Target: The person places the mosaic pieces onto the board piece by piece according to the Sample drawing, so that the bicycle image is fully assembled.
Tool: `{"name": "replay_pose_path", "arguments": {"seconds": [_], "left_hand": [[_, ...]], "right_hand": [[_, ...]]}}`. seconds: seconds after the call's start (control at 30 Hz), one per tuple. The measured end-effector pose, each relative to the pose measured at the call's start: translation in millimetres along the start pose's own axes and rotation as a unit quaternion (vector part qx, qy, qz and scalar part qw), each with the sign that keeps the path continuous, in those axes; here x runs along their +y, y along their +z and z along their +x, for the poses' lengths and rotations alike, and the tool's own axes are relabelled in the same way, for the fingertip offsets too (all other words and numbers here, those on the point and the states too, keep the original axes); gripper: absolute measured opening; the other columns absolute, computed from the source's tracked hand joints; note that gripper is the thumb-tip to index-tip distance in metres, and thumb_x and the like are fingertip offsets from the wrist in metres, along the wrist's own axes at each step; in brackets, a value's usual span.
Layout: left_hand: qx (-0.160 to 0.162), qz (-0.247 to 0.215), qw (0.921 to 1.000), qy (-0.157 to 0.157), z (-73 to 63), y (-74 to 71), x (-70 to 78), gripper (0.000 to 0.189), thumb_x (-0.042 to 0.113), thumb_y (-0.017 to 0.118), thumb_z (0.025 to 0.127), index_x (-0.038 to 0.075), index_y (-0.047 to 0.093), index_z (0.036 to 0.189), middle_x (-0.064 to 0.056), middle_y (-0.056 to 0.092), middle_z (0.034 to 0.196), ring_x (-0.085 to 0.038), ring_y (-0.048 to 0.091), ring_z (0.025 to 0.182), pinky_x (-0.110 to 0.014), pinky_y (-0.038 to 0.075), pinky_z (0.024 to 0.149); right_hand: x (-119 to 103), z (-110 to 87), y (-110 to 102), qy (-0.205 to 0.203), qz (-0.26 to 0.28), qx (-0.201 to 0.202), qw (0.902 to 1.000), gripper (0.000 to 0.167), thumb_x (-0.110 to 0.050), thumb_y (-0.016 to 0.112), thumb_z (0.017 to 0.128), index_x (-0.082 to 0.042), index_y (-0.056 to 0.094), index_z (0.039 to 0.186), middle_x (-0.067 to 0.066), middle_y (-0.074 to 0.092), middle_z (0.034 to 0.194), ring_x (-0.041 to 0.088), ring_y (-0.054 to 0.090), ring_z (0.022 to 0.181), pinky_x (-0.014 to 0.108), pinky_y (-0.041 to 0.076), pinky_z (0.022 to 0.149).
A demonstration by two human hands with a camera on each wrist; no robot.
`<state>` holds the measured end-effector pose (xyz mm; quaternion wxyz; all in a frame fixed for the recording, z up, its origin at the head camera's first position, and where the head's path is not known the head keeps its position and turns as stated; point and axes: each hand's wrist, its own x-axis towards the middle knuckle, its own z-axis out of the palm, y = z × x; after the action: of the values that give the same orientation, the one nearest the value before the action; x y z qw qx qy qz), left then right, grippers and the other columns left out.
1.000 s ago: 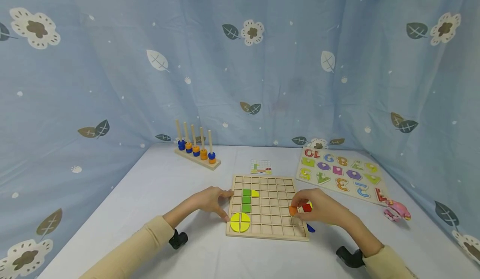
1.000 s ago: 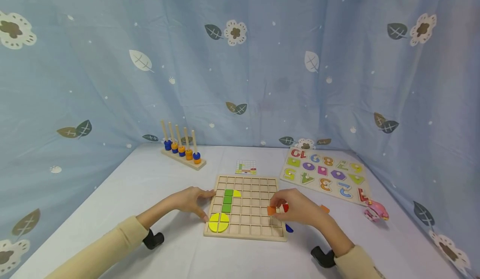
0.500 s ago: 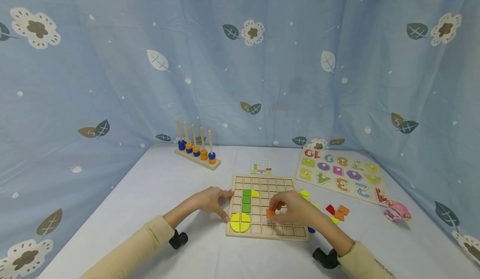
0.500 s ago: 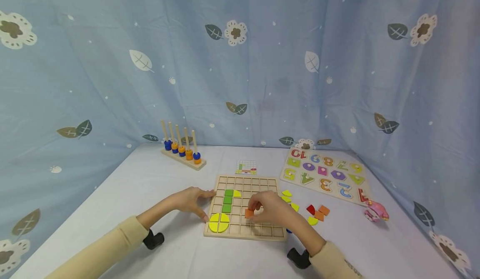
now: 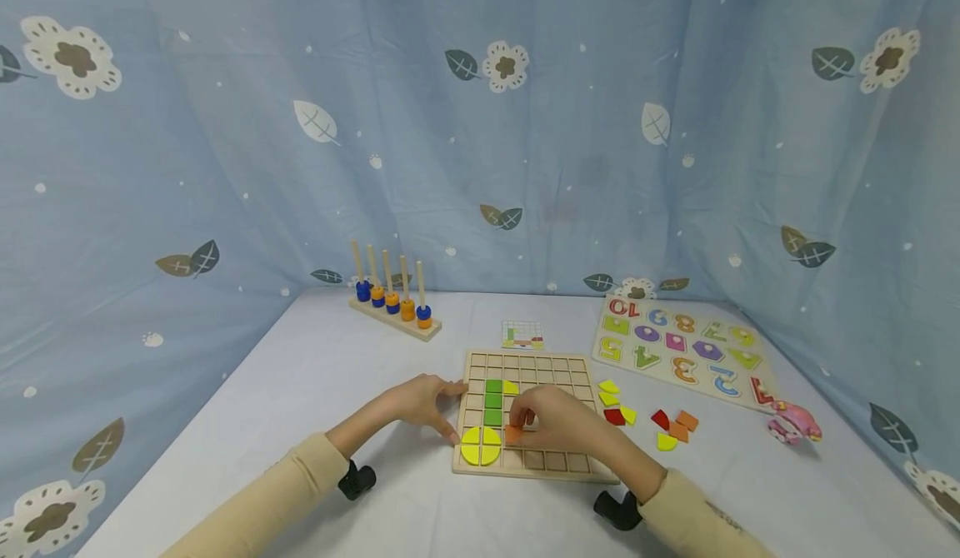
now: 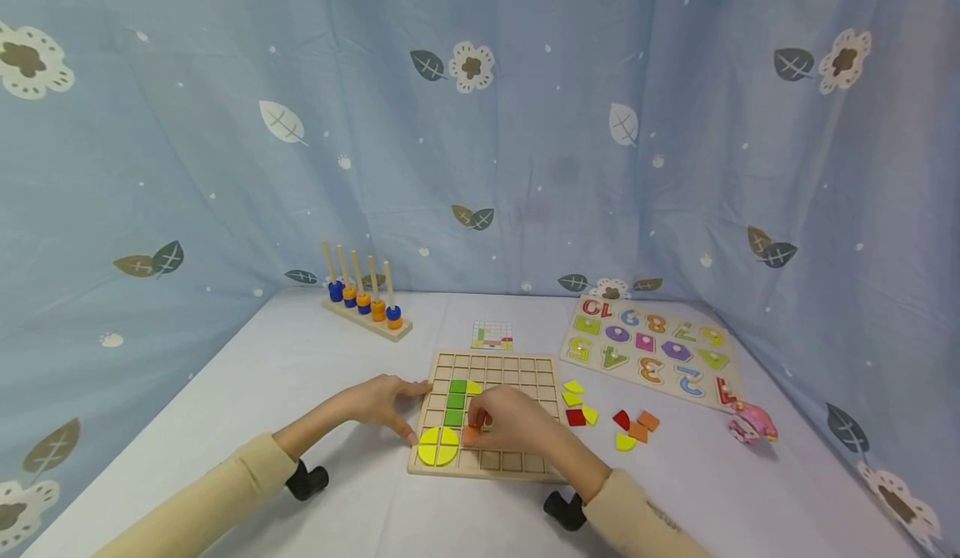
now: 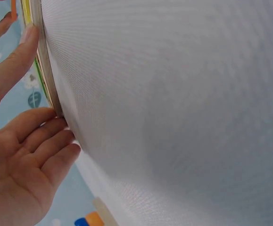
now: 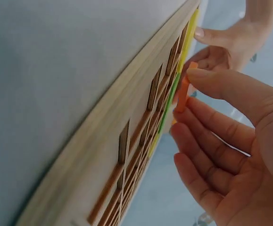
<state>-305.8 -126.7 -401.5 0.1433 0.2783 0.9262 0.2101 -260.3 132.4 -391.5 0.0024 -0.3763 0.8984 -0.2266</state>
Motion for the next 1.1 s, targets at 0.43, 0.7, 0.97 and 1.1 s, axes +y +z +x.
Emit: {"name": "replay_pose_path", "arguments": {"seconds": [0.43, 0.7, 0.97, 1.1], "left_hand": [[0.000, 0.002, 1.0000, -0.003, 0.0, -1.7, 0.5, 0.086, 0.034, 0.088, 0.067, 0.008, 0.051, 0.140, -0.013, 0.047, 0.144, -0.032, 0.042, 0.133, -0.048, 0.038, 0.105], [-0.001, 0.002, 1.0000, -0.002, 0.2, -0.8, -0.4, 0.086, 0.035, 0.088, 0.067, 0.008, 0.051, 0.140, -0.013, 0.046, 0.144, -0.032, 0.042, 0.133, -0.047, 0.038, 0.106], [-0.002, 0.002, 1.0000, 0.002, -0.5, -1.5, 0.4, 0.087, 0.034, 0.088, 0.068, 0.006, 0.050, 0.141, -0.013, 0.046, 0.145, -0.032, 0.042, 0.133, -0.047, 0.036, 0.107], [-0.002, 0.002, 1.0000, -0.001, -0.5, -2.1, 1.3, 0.087, 0.034, 0.088, 0.067, 0.007, 0.050, 0.140, -0.013, 0.046, 0.144, -0.032, 0.042, 0.133, -0.048, 0.037, 0.106]], "right_hand": [[-2.6, 3.0, 3.6, 0.002, 0.005, -0.007, 1.0000, 0.010, -0.015, 0.079, 0.080, -0.011, 0.071, 0.082, -0.008, 0.062, 0.073, 0.007, 0.055, 0.066, 0.017, 0.048, 0.060], [-1.2, 0.7, 2.7, -0.008, 0.022, -0.008, 0.9997, 0.008, -0.010, 0.078, 0.080, -0.010, 0.072, 0.085, -0.006, 0.065, 0.078, 0.009, 0.058, 0.070, 0.017, 0.050, 0.063], [5.6, -14.9, -6.6, 0.003, 0.023, 0.001, 0.9997, 0.010, -0.008, 0.075, 0.083, -0.009, 0.072, 0.093, -0.005, 0.066, 0.086, 0.010, 0.058, 0.079, 0.025, 0.053, 0.071], [11.3, -25.7, -13.4, 0.007, 0.023, 0.004, 0.9997, 0.013, -0.010, 0.075, 0.083, -0.008, 0.073, 0.095, -0.003, 0.067, 0.089, 0.013, 0.060, 0.081, 0.028, 0.054, 0.073]]}}
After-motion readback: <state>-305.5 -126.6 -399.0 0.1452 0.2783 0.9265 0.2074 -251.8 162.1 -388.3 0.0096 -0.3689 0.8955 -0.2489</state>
